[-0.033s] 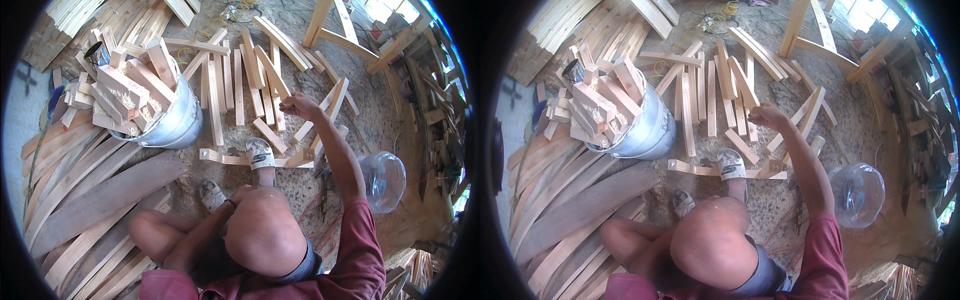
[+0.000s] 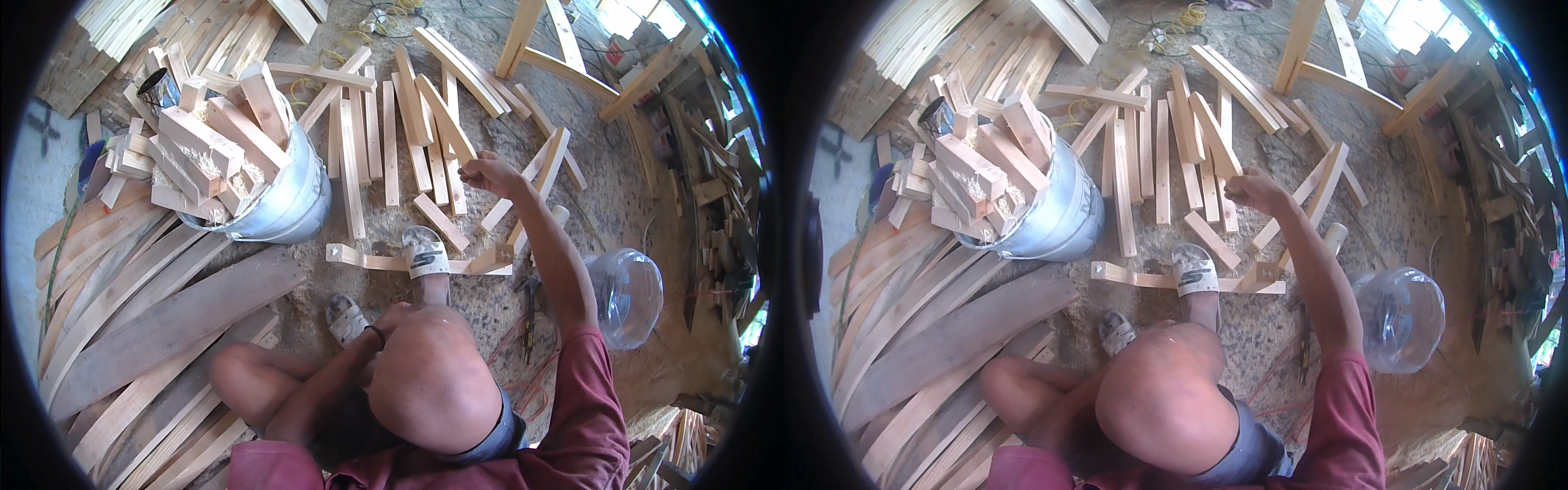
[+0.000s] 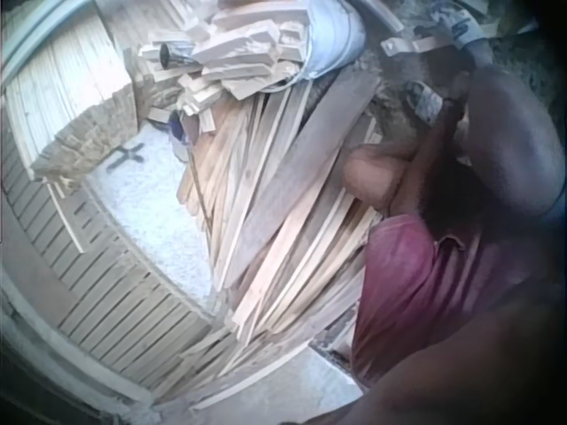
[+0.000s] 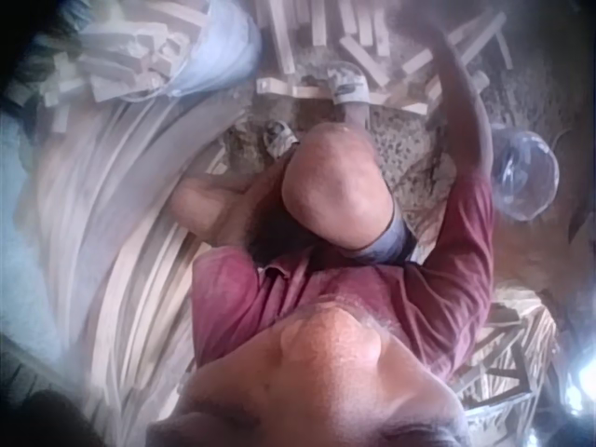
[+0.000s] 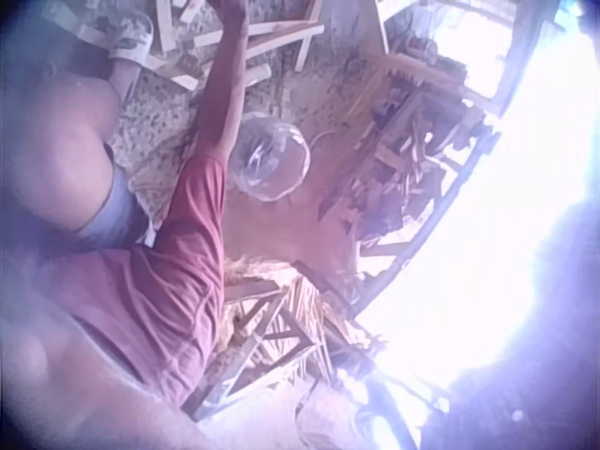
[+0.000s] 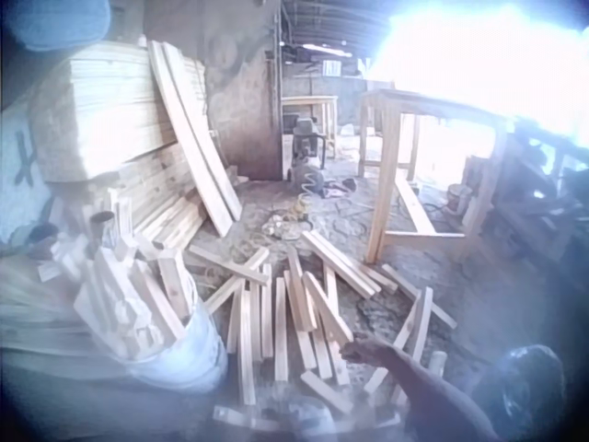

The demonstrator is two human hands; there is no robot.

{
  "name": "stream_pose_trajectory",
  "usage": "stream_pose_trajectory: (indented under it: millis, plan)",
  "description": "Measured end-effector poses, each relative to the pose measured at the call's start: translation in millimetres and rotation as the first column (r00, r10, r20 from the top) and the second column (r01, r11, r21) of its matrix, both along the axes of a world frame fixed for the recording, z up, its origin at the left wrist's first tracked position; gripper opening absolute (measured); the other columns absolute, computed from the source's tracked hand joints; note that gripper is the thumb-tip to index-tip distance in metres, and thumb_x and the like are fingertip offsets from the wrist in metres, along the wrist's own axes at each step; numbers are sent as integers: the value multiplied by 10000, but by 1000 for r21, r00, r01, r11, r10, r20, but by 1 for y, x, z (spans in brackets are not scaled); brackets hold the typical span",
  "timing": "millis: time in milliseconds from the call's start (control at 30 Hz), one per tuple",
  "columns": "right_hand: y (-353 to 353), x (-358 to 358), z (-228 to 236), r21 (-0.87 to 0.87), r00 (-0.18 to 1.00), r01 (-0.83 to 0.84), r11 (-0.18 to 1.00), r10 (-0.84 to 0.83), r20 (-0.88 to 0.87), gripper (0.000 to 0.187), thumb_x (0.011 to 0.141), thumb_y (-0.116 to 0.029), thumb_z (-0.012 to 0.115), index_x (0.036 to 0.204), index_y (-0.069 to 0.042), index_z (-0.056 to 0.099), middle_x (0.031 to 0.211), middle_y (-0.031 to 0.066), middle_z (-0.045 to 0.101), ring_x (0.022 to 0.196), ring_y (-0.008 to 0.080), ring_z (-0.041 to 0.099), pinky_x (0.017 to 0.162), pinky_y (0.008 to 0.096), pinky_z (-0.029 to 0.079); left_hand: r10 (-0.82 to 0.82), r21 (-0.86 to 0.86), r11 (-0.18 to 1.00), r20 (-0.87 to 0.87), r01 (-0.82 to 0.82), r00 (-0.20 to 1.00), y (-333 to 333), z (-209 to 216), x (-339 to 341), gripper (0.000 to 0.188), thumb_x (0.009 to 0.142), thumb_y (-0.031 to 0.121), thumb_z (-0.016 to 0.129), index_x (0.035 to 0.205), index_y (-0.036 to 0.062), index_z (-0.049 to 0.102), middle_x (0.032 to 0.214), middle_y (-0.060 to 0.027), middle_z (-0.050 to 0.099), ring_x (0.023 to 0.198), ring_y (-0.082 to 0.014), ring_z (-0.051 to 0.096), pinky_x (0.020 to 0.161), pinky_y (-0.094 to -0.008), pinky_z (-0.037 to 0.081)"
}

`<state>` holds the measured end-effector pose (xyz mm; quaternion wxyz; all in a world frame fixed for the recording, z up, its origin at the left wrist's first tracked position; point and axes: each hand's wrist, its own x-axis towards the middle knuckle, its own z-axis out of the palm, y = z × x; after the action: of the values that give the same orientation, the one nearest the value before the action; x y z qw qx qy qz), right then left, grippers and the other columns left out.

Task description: The person assembles wooden furniture components by applying glue, positioning wooden slats, and driving nails into the joints using a hammer.

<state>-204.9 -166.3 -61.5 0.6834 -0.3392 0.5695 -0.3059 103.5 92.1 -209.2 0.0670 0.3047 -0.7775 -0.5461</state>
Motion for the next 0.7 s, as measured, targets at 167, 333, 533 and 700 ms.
stream_pose_trajectory:
  millis: [167, 333, 533, 700]
  plan:
    - [-5, -18, -16, -133, 998, 30, 991, -36, -44, 287, 912, -166, 718, 1138, -53, 582, 947, 49, 624, 791, 120, 626, 653, 259, 549, 74, 167, 983, -17, -70, 997, 15, 72, 20, 390, 957, 318, 568, 1228, 46, 637, 1177, -170, 677, 1096, -339, 641, 987, -423, 491]
    - [-14, -9, -7, 100, 982, 179, 979, -183, 37, 291, 967, -328, 675, 1141, -98, 638, 964, 24, 647, 830, 126, 639, 680, 272, 554, 407, 663, 646, 120, -378, 906, 42, 287, 63, 400, 965, 308, 571, 1232, 10, 589, 1165, -147, 647, 1067, -296, 647, 967, -432, 515]
    - [-8, 12, 20, 120, 930, 110, 987, -145, 337, 242, 955, -301, 692, 1097, -111, 647, 918, -4, 681, 747, 93, 641, 653, 249, 557, 852, 887, -15, 253, -462, 458, 11, 417, 22, 423, 974, 295, 576, 1237, -34, 532, 1150, -120, 610, 1033, -244, 654, 944, -444, 543]
    - [3, 18, 40, 22, 909, 83, 996, -85, 407, 288, 917, -334, 745, 1033, -92, 641, 842, 4, 684, 718, 96, 635, 630, 238, 547, 948, 783, -153, 289, -604, 135, -1, 479, -14, 448, 977, 289, 584, 1252, -54, 494, 1146, -101, 589, 1002, -206, 659, 929, -442, 558]
